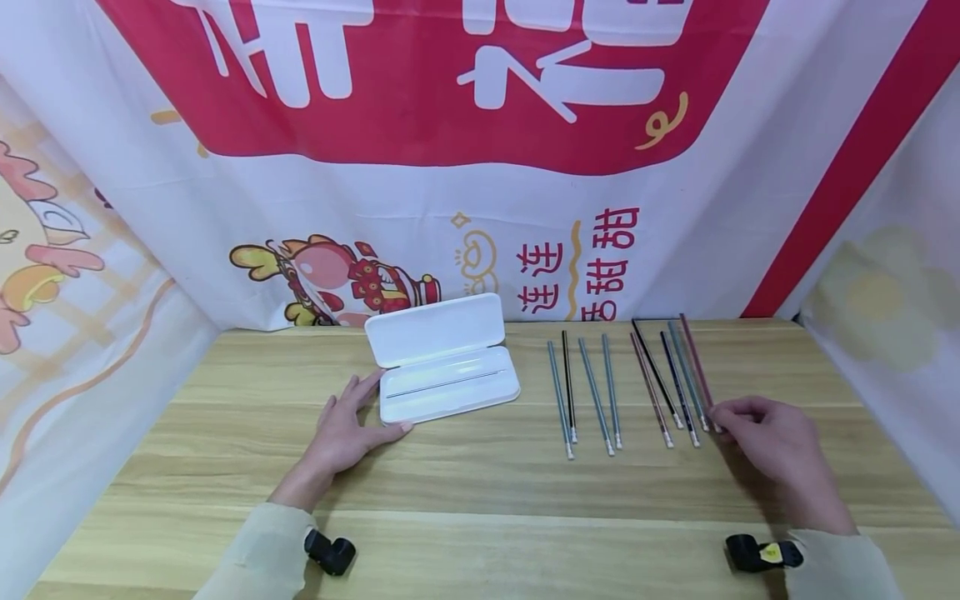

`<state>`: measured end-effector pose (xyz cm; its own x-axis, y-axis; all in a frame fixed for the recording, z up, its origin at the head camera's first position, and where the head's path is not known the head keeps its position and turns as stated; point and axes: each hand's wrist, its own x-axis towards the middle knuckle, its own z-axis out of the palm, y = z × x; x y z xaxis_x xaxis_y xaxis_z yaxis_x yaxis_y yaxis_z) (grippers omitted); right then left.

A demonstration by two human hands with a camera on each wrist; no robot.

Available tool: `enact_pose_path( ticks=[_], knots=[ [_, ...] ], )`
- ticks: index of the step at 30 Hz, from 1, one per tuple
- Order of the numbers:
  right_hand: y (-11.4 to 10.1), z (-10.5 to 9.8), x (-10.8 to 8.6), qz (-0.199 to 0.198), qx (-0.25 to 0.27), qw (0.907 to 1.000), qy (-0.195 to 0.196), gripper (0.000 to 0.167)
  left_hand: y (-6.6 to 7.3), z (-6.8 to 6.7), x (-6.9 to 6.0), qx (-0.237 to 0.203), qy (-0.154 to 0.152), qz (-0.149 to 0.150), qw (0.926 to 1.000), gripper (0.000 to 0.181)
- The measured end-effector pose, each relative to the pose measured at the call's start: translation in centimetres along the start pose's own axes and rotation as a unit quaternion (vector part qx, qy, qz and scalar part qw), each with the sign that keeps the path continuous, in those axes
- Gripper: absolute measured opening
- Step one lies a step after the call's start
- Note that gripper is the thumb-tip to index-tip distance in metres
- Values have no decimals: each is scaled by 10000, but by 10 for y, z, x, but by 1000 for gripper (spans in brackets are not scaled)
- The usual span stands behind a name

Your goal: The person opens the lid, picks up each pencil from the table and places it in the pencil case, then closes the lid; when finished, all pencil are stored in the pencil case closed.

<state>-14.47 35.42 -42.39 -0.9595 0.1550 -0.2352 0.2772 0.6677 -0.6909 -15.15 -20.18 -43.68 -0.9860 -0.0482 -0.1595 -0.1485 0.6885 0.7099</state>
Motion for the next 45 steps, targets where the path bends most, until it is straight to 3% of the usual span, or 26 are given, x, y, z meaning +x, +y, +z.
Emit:
enact_pose_path(
  ticks=[10,15,26,35,41,45],
  knots=[
    [-8,-5,-2,24,832,9962,-260,49,4,-3,-1,-189,-17,-9,9998,98],
    [-13,-3,-6,-284,1109,9933,-166,35,4,-2,-1,-177,-40,-10,9998,99],
    [-24,6,-7,-393,1171,9923,-132,45,5,-1,0,-257,34,-47,9997,96],
    [-27,9,-7,-569,1565,9851,-429,45,3,1,1,-328,-8,36,9995,96],
    [-42,10,-5,-819,1115,9894,-451,57,1,0,1,-409,0,70,9991,95],
    [-61,12,-3,-852,722,9932,-339,57,0,-1,0,-429,5,4,9991,95]
  ],
)
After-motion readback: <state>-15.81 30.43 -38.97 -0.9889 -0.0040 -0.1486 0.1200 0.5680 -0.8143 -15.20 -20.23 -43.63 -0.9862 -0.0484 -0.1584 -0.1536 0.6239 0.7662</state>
